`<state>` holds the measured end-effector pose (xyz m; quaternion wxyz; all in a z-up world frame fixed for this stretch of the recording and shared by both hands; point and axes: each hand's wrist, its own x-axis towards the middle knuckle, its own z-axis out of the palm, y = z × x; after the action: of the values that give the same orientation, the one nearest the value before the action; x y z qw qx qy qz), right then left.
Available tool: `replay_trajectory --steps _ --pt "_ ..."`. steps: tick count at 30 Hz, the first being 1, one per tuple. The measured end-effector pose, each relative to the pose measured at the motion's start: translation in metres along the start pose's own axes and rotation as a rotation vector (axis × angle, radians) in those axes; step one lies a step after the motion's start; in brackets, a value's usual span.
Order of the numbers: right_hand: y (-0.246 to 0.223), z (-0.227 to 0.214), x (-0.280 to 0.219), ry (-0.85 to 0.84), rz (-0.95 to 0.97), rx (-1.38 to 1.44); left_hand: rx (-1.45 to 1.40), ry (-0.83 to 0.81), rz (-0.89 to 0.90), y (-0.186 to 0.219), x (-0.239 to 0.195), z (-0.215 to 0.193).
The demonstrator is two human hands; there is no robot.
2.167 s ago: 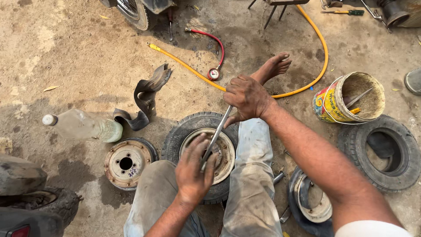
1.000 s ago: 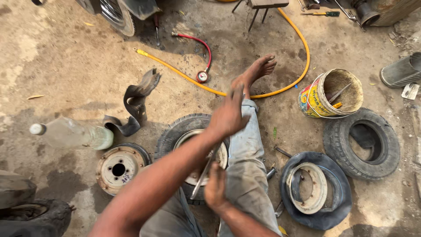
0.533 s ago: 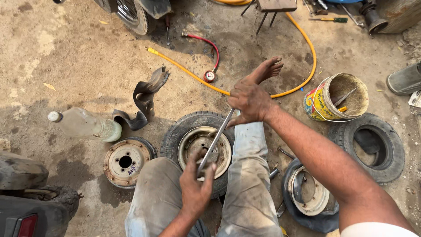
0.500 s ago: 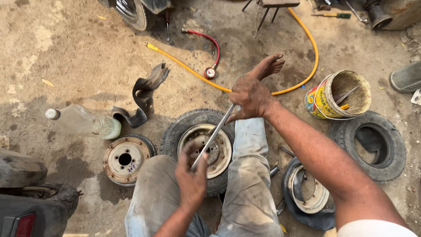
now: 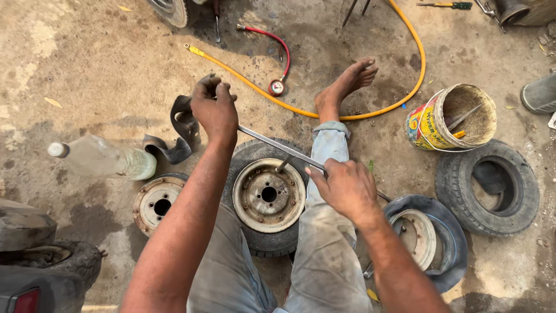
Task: The person is sitting on the ground and using a metal bar to pry the tire bead away from the rim. They repeatedly insert the bar between the tire and rim, lever it, and reposition it around the circumference to loosen the tire.
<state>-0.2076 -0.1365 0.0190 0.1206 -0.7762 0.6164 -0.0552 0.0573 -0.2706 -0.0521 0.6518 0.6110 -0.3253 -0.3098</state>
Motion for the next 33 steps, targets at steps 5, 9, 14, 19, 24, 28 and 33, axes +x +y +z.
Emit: replay_trajectory --steps 5,9,14,19,24,28,33 --pt "0.048 0.006 0.053 -0.841 0.092 0.904 -0.074 -0.174 -0.258 0.007 -0.006 -0.014" --pt "0.048 0.023 0.021 -0.670 -0.021 1.226 -0.025 -0.286 -0.279 0.004 0.024 0.006" --pt "-0.062 0.076 -0.036 -0.149 0.416 1.836 0.327 -0.503 0.053 -0.017 0.046 0.132" --pt "-0.128 0.103 -0.020 0.244 0.484 1.787 0.682 -0.680 0.181 -0.007 0.008 0.178" --pt "-0.059 0.105 -0.043 0.373 0.437 1.390 0.476 -0.691 0.388 0.017 -0.091 0.096" --pt "0.002 0.063 -0.007 0.630 0.205 0.989 0.440 -0.756 0.416 0.049 -0.186 -0.022" --pt "-0.001 -0.018 0.106 0.619 -0.720 -0.122 0.605 -0.771 0.218 0.077 -0.225 -0.059"
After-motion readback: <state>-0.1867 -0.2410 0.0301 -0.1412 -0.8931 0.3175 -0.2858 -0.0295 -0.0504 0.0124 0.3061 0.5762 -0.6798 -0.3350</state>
